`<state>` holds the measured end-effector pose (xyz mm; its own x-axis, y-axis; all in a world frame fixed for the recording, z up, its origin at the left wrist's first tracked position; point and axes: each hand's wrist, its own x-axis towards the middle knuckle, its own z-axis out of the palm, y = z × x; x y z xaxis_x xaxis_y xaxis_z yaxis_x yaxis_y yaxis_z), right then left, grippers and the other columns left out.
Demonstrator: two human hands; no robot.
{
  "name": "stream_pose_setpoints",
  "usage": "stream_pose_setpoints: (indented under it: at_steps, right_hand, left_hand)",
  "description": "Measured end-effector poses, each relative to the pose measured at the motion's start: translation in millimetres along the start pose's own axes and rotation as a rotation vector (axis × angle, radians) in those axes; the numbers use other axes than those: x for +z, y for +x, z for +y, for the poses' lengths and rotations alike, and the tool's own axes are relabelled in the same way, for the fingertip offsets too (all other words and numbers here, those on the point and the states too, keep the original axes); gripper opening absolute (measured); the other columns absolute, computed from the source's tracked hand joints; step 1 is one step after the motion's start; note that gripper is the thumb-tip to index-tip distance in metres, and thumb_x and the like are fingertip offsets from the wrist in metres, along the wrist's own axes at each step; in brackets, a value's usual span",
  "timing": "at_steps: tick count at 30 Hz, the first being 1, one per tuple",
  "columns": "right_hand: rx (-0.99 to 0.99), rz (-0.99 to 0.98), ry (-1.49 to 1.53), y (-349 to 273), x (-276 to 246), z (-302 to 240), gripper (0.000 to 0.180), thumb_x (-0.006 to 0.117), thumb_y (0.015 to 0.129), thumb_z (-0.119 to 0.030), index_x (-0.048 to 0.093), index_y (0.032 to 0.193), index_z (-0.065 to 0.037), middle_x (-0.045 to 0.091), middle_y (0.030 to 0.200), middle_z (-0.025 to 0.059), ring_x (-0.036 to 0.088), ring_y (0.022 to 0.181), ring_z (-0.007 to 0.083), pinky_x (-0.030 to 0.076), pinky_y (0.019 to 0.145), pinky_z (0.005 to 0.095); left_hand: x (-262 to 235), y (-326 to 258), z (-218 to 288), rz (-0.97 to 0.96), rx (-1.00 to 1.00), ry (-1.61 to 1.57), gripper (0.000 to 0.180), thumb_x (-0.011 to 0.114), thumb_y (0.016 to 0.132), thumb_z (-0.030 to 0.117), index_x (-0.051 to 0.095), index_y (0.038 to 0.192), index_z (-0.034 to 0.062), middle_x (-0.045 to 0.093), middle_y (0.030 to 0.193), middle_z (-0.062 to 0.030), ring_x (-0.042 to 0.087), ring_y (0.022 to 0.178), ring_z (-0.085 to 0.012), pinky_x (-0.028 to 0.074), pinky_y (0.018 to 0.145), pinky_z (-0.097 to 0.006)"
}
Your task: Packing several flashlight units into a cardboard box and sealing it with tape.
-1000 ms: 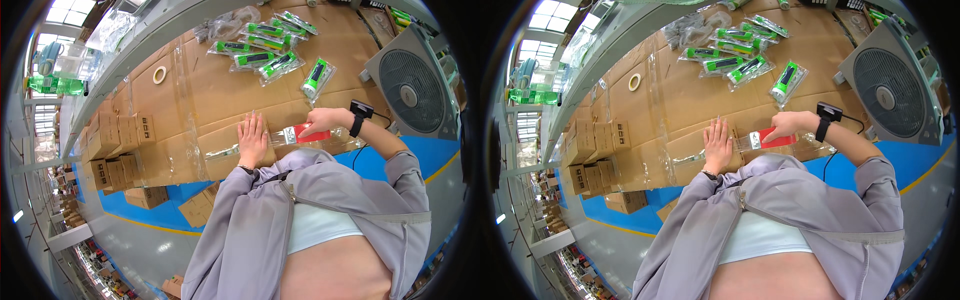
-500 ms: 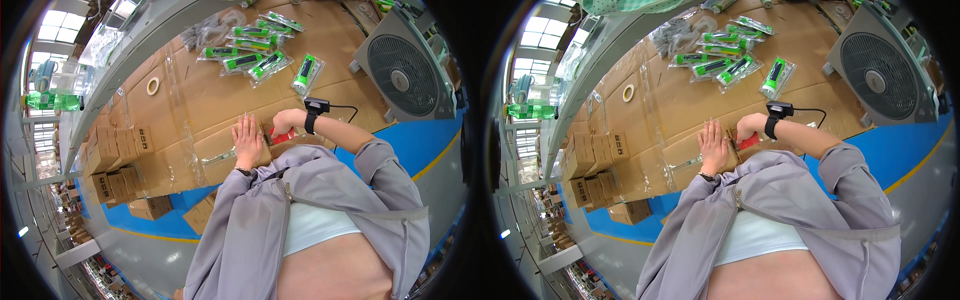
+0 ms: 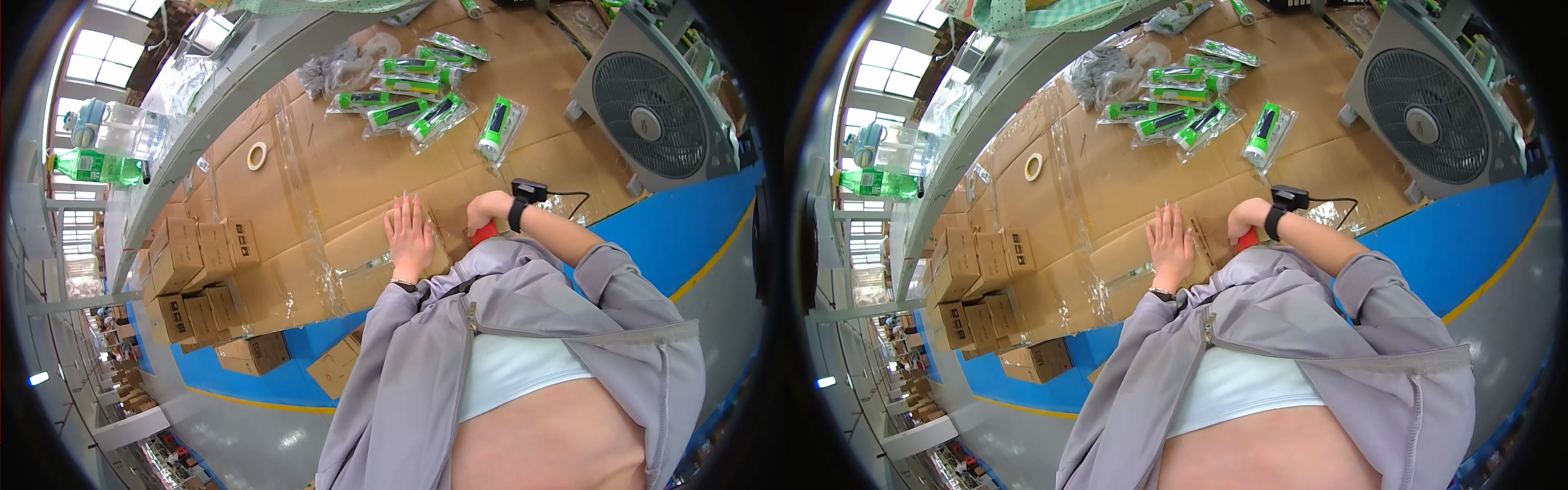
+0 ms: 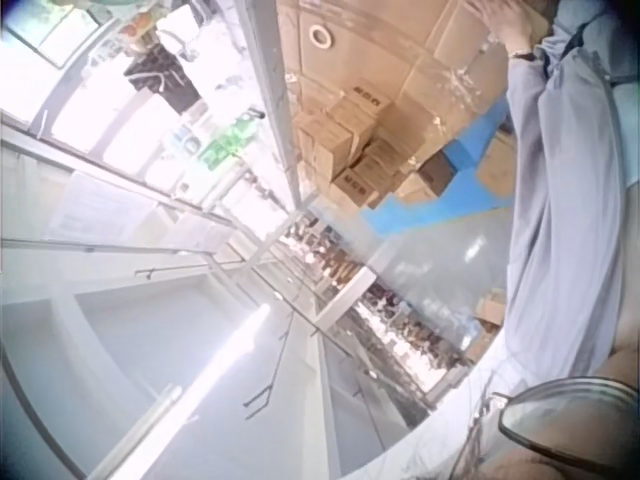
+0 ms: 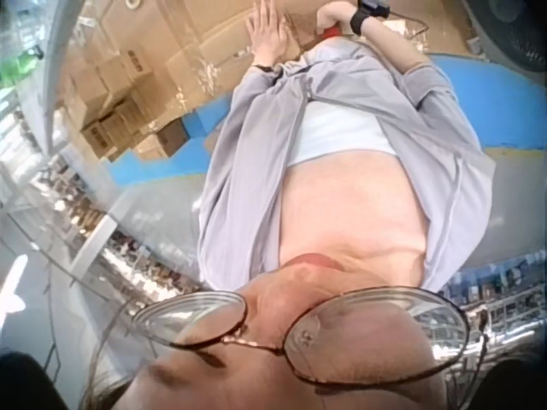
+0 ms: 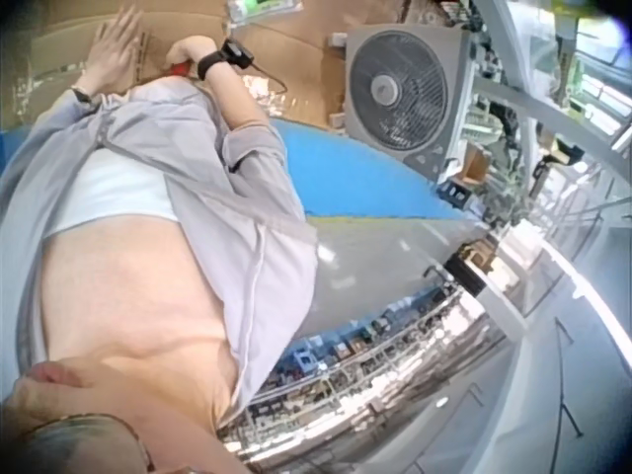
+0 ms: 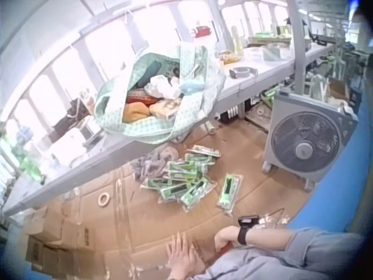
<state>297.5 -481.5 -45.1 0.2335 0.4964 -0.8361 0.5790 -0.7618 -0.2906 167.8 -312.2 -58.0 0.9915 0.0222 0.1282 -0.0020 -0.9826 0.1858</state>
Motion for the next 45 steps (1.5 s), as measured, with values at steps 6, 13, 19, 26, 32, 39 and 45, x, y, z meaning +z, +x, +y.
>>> stream_pose_setpoints:
  at_steps: [6, 13, 19, 26, 32, 39, 45]
  right_hand:
    - [0.259, 0.496, 0.244, -75, 41, 33, 0.041, 0.051, 0.084, -0.034, 0.068, 0.087, 0.004, 0.067, 0.092, 0.0237, 0.066, 0.087, 0.0372, 0.053, 0.078, 0.0422]
    - [0.100, 0.712, 0.429, -75, 80, 19, 0.043, 0.051, 0.089, -0.027, 0.057, 0.106, 0.013, 0.060, 0.104, 0.0318, 0.060, 0.098, 0.0419, 0.048, 0.087, 0.0451]
    - [-0.410, 0.419, 1.080, 5, 91, -48, 0.066, 0.033, 0.098, -0.044, 0.027, 0.141, 0.005, 0.026, 0.145, 0.0304, 0.026, 0.137, 0.0368, 0.026, 0.111, 0.0368]
    - [-0.365, 0.336, 1.395, 60, 95, -74, 0.076, 0.012, 0.097, -0.056, 0.013, 0.147, 0.002, 0.007, 0.153, 0.0246, 0.001, 0.144, 0.0327, 0.009, 0.116, 0.0371]
    - [-0.300, 0.448, 1.308, 57, 104, -78, 0.074, 0.010, 0.098, -0.054, 0.011, 0.147, 0.002, 0.000, 0.155, 0.0207, -0.002, 0.144, 0.0291, 0.005, 0.117, 0.0340]
    - [-0.307, 0.474, 1.347, 61, 112, -75, 0.073, 0.016, 0.099, -0.054, 0.012, 0.147, 0.001, -0.002, 0.156, 0.0175, -0.001, 0.145, 0.0252, 0.006, 0.116, 0.0323]
    - [-0.297, 0.418, 1.424, 36, 92, -45, 0.066, 0.043, 0.098, -0.043, 0.028, 0.143, 0.002, 0.030, 0.150, 0.0163, 0.028, 0.139, 0.0240, 0.024, 0.111, 0.0331]
  left_hand:
    - [0, 1, 1, 0.006, 0.010, -0.020, 0.056, 0.042, 0.092, 0.028, 0.034, 0.143, 0.0067, 0.029, 0.150, -0.0133, 0.020, 0.141, -0.0321, 0.012, 0.112, -0.053]
    - [3, 1, -2, -0.018, 0.003, -0.022, 0.058, 0.042, 0.091, 0.028, 0.032, 0.144, 0.0066, 0.027, 0.151, -0.0129, 0.019, 0.141, -0.0316, 0.010, 0.113, -0.052]
    - [9, 1, -3, -0.041, 0.003, 0.026, 0.062, 0.044, 0.089, 0.029, 0.029, 0.146, 0.0078, 0.023, 0.153, -0.0123, 0.017, 0.142, -0.0306, 0.008, 0.114, -0.052]
    - [3, 1, 2, -0.048, 0.017, -0.052, 0.059, 0.040, 0.091, 0.025, 0.029, 0.145, 0.0055, 0.023, 0.153, -0.0138, 0.017, 0.142, -0.0323, 0.006, 0.114, -0.053]
    - [12, -16, -33, 0.219, -0.183, -0.388, 0.058, 0.033, 0.095, 0.024, 0.021, 0.147, 0.0015, 0.018, 0.153, -0.0185, 0.013, 0.143, -0.0358, 0.006, 0.113, -0.054]
    - [-5, -45, -115, 0.320, -0.783, -0.039, 0.057, 0.024, 0.100, 0.032, 0.019, 0.146, -0.0017, 0.020, 0.152, -0.0216, 0.017, 0.140, -0.0403, 0.014, 0.113, -0.049]
    - [-24, -28, -146, 0.184, -1.181, -0.595, 0.062, 0.021, 0.100, 0.041, 0.031, 0.141, -0.0041, 0.037, 0.143, -0.0229, 0.030, 0.136, -0.0347, 0.025, 0.111, -0.039]
